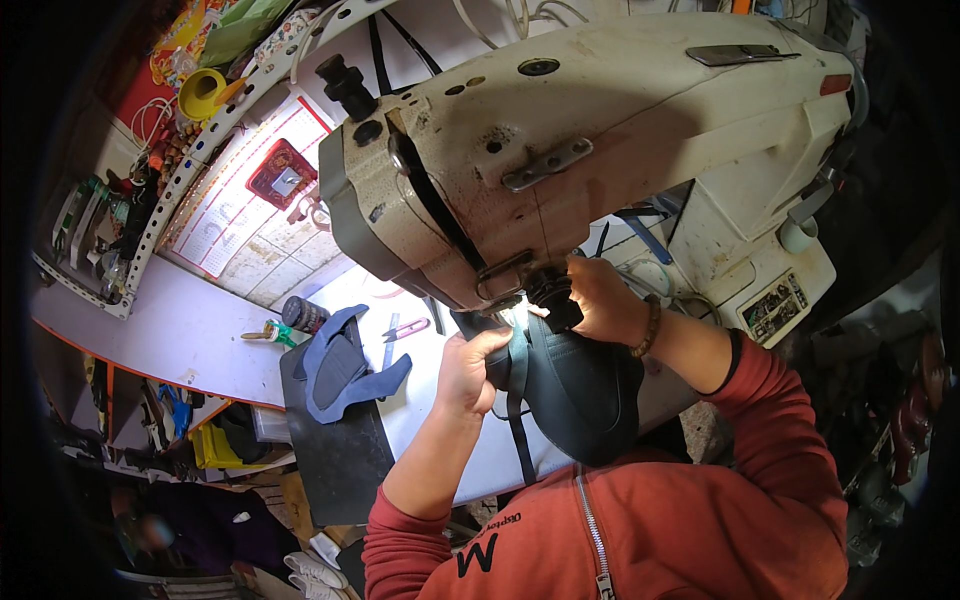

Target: The person cuts a black rubber mat with scissors, then aligns and sews a black fabric piece onto the mat using a sewing machine. The person handles the mat and fabric, trims edges, and guides the material under the needle.

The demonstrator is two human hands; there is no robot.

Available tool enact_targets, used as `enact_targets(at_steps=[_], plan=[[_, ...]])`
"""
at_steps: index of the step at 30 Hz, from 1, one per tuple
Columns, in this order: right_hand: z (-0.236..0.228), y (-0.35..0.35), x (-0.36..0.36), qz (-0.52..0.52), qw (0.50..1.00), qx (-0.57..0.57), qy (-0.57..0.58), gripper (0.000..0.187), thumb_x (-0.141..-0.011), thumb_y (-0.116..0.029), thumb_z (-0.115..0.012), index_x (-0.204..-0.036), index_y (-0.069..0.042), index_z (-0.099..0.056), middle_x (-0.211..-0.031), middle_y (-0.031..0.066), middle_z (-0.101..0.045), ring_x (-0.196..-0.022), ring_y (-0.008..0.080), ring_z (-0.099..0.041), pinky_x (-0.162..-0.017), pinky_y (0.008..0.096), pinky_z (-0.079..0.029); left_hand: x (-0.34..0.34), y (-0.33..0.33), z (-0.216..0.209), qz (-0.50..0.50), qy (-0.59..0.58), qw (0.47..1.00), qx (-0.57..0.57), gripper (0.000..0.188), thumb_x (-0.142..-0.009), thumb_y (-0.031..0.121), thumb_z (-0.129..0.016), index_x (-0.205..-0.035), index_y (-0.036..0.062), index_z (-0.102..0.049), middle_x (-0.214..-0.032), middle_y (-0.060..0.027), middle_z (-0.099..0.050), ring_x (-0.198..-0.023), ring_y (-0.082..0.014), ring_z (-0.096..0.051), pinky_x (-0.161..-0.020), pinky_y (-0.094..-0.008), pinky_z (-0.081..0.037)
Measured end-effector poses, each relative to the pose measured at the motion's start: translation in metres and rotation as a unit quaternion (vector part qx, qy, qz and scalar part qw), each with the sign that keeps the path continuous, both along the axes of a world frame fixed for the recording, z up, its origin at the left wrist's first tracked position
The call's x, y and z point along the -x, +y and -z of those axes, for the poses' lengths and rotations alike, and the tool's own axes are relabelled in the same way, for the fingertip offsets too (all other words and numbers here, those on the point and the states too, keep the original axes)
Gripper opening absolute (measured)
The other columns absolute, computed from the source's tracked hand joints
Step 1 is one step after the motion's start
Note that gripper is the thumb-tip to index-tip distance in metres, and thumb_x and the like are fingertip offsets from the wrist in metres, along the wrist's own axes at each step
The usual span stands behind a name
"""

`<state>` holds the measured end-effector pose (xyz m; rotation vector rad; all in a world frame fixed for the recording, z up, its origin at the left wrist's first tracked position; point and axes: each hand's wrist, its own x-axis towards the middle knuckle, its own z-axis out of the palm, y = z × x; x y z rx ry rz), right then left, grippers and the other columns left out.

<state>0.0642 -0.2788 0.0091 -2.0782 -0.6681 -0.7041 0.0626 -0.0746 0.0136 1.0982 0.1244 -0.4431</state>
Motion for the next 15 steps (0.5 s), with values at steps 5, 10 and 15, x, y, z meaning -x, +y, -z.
enact_targets(at_steps=[5, 10, 15], plan=[[-0.003, -0.0021, -0.0011, 0.001, 1.0, 0.014, -0.002, 0.031, -0.076, -0.018, -0.074, -0.082, -0.002, -0.048, -0.076, 0.0101, -0.051, -0.062, 0.0279, -0.057, -0.056, 0.0374, -0.046, -0.0003, -0.0011, -0.0037, -0.008, -0.019, 0.999, -0.049, 0.017, -0.078, -0.005, -0.057, -0.093, -0.0059, -0.063, -0.086, -0.0111, -0.067, -0.072, -0.0191, -0.065, -0.068, -0.0307, -0.053], [-0.0027, -0.0027, 0.0001, 0.001, 1.0, 0.013, 0.005, 0.029, -0.075, -0.017, -0.073, -0.081, -0.002, -0.049, -0.074, 0.0095, -0.05, -0.06, 0.0268, -0.056, -0.056, 0.0376, -0.045, -0.0015, -0.0018, -0.0078, 0.0, -0.015, 0.998, -0.062, 0.018, -0.077, -0.005, -0.057, -0.094, -0.006, -0.063, -0.086, -0.0104, -0.066, -0.072, -0.0191, -0.064, -0.068, -0.0307, -0.053], [-0.002, -0.0007, 0.0, 0.0, 1.0, -0.01, 0.021, 0.027, -0.076, -0.018, -0.072, -0.077, -0.002, -0.051, -0.077, 0.0089, -0.051, -0.058, 0.026, -0.055, -0.055, 0.0367, -0.045, -0.0021, -0.0021, -0.0092, -0.003, -0.015, 0.998, -0.059, 0.018, -0.077, -0.006, -0.057, -0.094, -0.0066, -0.062, -0.086, -0.0107, -0.066, -0.073, -0.0194, -0.065, -0.068, -0.0308, -0.053]])
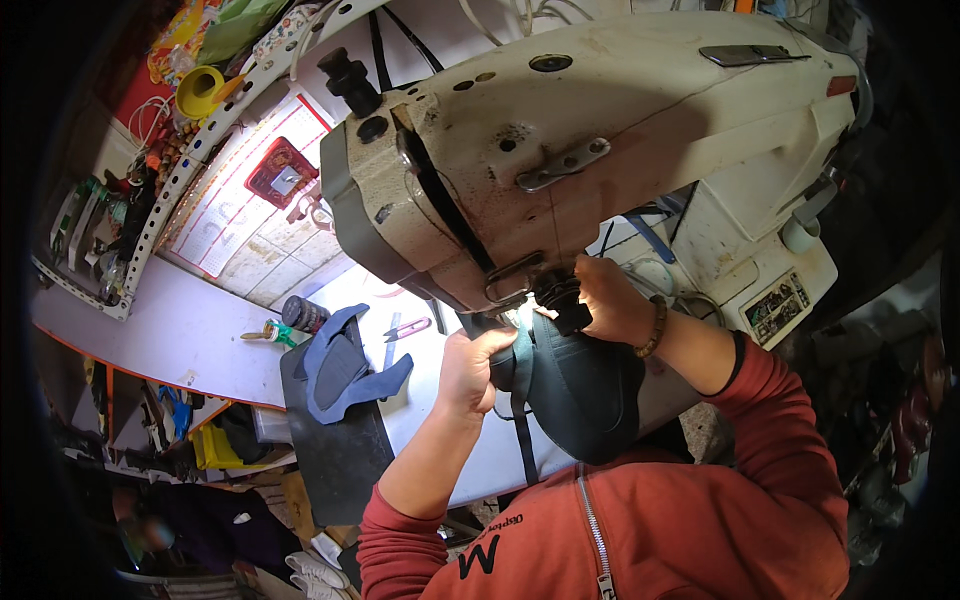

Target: The person cuts a black rubber mat with scissors, then aligns and sews a black fabric piece onto the mat using a sewing machine. The person handles the mat and fabric, trims edges, and guides the material under the needle.

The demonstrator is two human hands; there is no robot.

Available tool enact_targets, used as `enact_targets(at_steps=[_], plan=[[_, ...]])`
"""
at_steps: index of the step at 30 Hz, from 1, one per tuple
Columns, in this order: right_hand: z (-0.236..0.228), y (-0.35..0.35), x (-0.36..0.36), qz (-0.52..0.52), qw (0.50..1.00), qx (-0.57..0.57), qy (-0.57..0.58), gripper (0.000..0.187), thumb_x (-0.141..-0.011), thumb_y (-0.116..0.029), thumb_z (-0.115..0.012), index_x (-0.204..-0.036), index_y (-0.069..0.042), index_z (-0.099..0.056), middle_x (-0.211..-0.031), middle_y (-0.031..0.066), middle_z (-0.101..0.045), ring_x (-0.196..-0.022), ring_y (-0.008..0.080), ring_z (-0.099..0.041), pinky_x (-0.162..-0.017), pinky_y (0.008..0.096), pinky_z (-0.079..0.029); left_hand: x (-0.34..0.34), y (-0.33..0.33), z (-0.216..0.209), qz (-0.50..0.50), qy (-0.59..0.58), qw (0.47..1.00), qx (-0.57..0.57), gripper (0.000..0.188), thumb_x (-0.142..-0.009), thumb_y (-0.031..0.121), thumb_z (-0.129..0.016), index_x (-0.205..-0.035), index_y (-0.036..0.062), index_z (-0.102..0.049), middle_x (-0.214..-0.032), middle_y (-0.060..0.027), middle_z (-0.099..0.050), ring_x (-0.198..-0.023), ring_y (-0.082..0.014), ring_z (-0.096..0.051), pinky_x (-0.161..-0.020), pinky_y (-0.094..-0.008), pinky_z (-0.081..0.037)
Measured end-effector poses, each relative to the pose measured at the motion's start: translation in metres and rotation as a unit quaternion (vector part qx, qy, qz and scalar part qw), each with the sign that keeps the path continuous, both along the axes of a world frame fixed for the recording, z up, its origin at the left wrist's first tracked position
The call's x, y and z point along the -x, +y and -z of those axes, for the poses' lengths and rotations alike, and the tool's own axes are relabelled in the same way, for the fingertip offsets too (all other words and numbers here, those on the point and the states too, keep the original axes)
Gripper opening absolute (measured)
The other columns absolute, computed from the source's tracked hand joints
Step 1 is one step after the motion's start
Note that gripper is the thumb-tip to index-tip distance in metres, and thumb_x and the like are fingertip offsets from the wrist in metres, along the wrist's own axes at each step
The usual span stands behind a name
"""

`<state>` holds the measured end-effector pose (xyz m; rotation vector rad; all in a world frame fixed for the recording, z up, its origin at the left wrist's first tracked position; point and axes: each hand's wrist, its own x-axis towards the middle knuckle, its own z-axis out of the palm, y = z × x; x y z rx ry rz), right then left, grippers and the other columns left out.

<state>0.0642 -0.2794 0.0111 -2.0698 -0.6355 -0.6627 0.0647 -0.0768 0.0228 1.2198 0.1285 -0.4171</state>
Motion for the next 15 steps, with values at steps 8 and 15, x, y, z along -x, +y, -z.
enact_targets(at_steps=[8, 15], plan=[[-0.011, 0.018, 0.015, 0.055, 0.996, -0.067, -0.027, 0.029, -0.068, -0.021, -0.074, -0.085, -0.003, -0.059, -0.09, 0.0104, -0.055, -0.087, 0.0309, -0.055, -0.074, 0.0404, -0.045, -0.001, 0.005, 0.004, 0.041, 0.002, 0.998, 0.044, 0.02, -0.08, -0.004, -0.057, -0.099, -0.0056, -0.061, -0.091, -0.0111, -0.066, -0.078, -0.0198, -0.065, -0.073, -0.0314, -0.054], [0.003, 0.047, 0.007, 0.069, 0.988, -0.133, 0.042, 0.033, -0.062, -0.017, -0.076, -0.088, -0.003, -0.062, -0.092, 0.014, -0.056, -0.089, 0.0325, -0.053, -0.08, 0.0402, -0.041, -0.001, 0.006, 0.014, 0.057, 0.003, 0.994, 0.097, 0.025, -0.081, -0.004, -0.056, -0.106, -0.0038, -0.059, -0.097, -0.0106, -0.065, -0.082, -0.0204, -0.066, -0.077, -0.0322, -0.055]])
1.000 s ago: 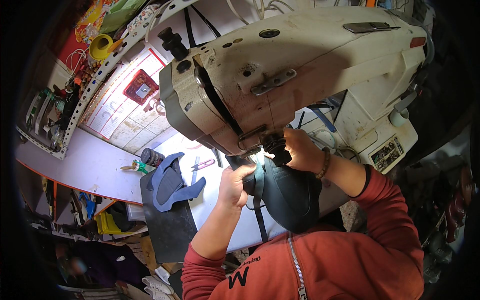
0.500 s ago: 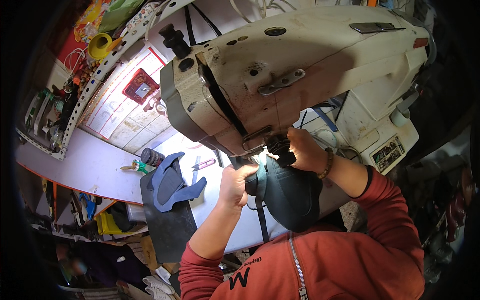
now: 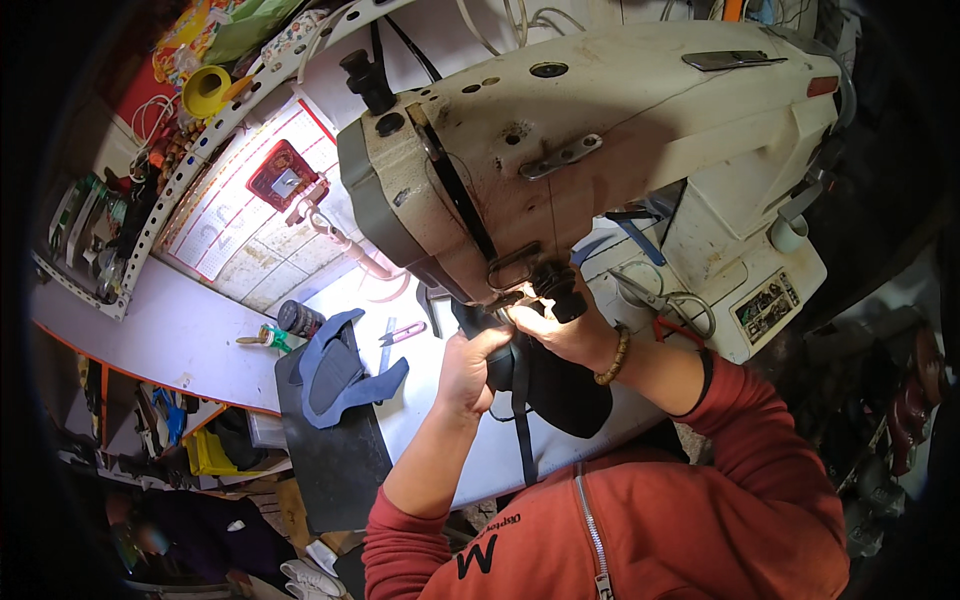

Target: The person cuts a black rubber mat with scissors, then aligns and sews a black fabric piece onto the mat using a sewing machine. The person handles the mat and fabric, trims edges, and guides the material under the needle.

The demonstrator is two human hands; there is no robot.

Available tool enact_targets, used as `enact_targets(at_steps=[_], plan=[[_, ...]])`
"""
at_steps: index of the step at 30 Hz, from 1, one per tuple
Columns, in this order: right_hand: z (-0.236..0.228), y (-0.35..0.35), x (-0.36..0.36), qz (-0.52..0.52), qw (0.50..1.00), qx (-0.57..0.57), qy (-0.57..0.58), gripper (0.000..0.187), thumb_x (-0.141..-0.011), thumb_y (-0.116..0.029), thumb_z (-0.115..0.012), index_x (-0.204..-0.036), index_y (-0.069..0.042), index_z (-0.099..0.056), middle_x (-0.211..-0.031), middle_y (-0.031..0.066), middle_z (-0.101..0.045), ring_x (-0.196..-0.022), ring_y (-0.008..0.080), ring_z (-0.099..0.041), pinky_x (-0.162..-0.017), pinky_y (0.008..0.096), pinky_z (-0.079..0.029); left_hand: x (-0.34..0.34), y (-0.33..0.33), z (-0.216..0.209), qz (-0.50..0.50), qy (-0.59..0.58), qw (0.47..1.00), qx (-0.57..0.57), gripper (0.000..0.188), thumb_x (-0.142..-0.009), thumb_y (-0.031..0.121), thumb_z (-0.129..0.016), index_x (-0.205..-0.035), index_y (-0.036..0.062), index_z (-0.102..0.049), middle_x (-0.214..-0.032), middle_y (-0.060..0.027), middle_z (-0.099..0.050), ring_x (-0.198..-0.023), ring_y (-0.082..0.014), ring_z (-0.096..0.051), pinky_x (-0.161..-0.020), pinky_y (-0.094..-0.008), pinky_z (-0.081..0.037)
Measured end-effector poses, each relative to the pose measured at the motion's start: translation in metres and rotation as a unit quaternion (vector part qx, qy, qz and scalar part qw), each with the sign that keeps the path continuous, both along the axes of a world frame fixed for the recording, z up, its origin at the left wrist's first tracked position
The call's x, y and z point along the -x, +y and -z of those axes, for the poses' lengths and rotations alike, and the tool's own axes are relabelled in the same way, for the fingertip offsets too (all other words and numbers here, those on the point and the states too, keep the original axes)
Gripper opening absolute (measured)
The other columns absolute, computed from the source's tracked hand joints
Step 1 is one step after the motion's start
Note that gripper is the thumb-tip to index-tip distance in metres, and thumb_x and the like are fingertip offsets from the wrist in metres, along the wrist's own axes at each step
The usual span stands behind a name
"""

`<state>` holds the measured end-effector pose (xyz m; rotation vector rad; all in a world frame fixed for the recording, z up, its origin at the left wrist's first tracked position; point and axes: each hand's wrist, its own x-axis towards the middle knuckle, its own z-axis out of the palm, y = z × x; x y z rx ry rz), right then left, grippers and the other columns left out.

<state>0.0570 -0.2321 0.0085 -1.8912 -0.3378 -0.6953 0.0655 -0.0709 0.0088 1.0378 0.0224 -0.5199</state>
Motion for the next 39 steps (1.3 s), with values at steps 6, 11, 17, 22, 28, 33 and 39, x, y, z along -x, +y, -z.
enact_targets(at_steps=[6, 11, 17, 22, 28, 33, 39], plan=[[-0.011, -0.01, 0.021, 0.024, 0.999, 0.026, 0.03, 0.023, -0.063, -0.017, -0.073, -0.08, -0.004, -0.063, -0.105, 0.014, -0.052, -0.105, 0.0308, -0.048, -0.097, 0.0443, -0.032, 0.002, 0.0, -0.003, 0.01, -0.028, 0.999, -0.017, 0.024, -0.08, -0.002, -0.059, -0.103, -0.004, -0.062, -0.095, -0.0102, -0.066, -0.082, -0.0184, -0.065, -0.075, -0.0295, -0.054], [-0.019, 0.004, 0.07, 0.071, 0.988, 0.137, -0.007, 0.01, -0.063, -0.014, -0.069, -0.07, -0.013, -0.061, -0.107, 0.0117, -0.051, -0.106, 0.0296, -0.046, -0.102, 0.0501, -0.026, 0.002, -0.002, -0.003, -0.012, -0.024, 0.999, -0.041, 0.018, -0.079, 0.0, -0.061, -0.096, -0.0033, -0.062, -0.089, -0.0083, -0.065, -0.077, -0.0174, -0.064, -0.072, -0.0282, -0.053], [-0.01, 0.022, 0.085, 0.032, 0.989, 0.129, -0.058, 0.012, -0.065, -0.009, -0.066, -0.073, -0.014, -0.059, -0.09, -0.0025, -0.056, -0.087, 0.0179, -0.052, -0.086, 0.0366, -0.033, 0.002, 0.003, -0.002, -0.003, 0.01, 0.999, -0.037, 0.012, -0.079, 0.004, -0.059, -0.09, 0.0002, -0.061, -0.083, -0.0045, -0.062, -0.071, -0.0139, -0.06, -0.066, -0.0262, -0.05], [-0.006, 0.026, 0.079, 0.019, 0.981, 0.173, -0.086, 0.011, -0.066, -0.012, -0.067, -0.072, -0.014, -0.058, -0.085, -0.0015, -0.054, -0.079, 0.0178, -0.051, -0.079, 0.0362, -0.034, 0.004, 0.002, -0.009, 0.011, -0.045, 0.996, -0.072, 0.013, -0.078, 0.004, -0.062, -0.092, 0.0028, -0.062, -0.084, -0.0011, -0.061, -0.071, -0.011, -0.058, -0.065, -0.0248, -0.048], [0.0, 0.026, 0.079, 0.011, 0.971, 0.219, -0.096, 0.011, -0.066, -0.013, -0.066, -0.072, -0.014, -0.057, -0.084, -0.0015, -0.053, -0.08, 0.0171, -0.05, -0.08, 0.0366, -0.034, 0.001, 0.0, -0.016, 0.037, -0.158, 0.973, -0.164, 0.017, -0.075, 0.003, -0.068, -0.092, 0.0054, -0.063, -0.084, 0.0015, -0.061, -0.071, -0.0094, -0.057, -0.064, -0.024, -0.046], [0.004, 0.025, 0.085, -0.03, 0.968, 0.227, -0.099, 0.011, -0.067, -0.014, -0.067, -0.073, -0.013, -0.058, -0.083, -0.0013, -0.052, -0.08, 0.0156, -0.05, -0.08, 0.0336, -0.035, 0.001, -0.001, -0.015, 0.009, -0.147, 0.976, -0.162, 0.012, -0.079, 0.001, -0.064, -0.091, 0.0017, -0.065, -0.085, -0.0016, -0.064, -0.075, -0.011, -0.058, -0.068, -0.0251, -0.047], [-0.012, -0.007, 0.089, -0.027, 0.965, 0.209, -0.159, 0.017, -0.067, -0.012, -0.067, -0.084, -0.011, -0.062, -0.094, 0.0018, -0.056, -0.084, 0.0186, -0.055, -0.079, 0.0339, -0.041, 0.0, -0.003, -0.014, -0.014, -0.083, 0.987, -0.137, 0.017, -0.076, -0.003, -0.064, -0.093, 0.0006, -0.065, -0.088, -0.0031, -0.064, -0.078, -0.0133, -0.06, -0.072, -0.0262, -0.048]])
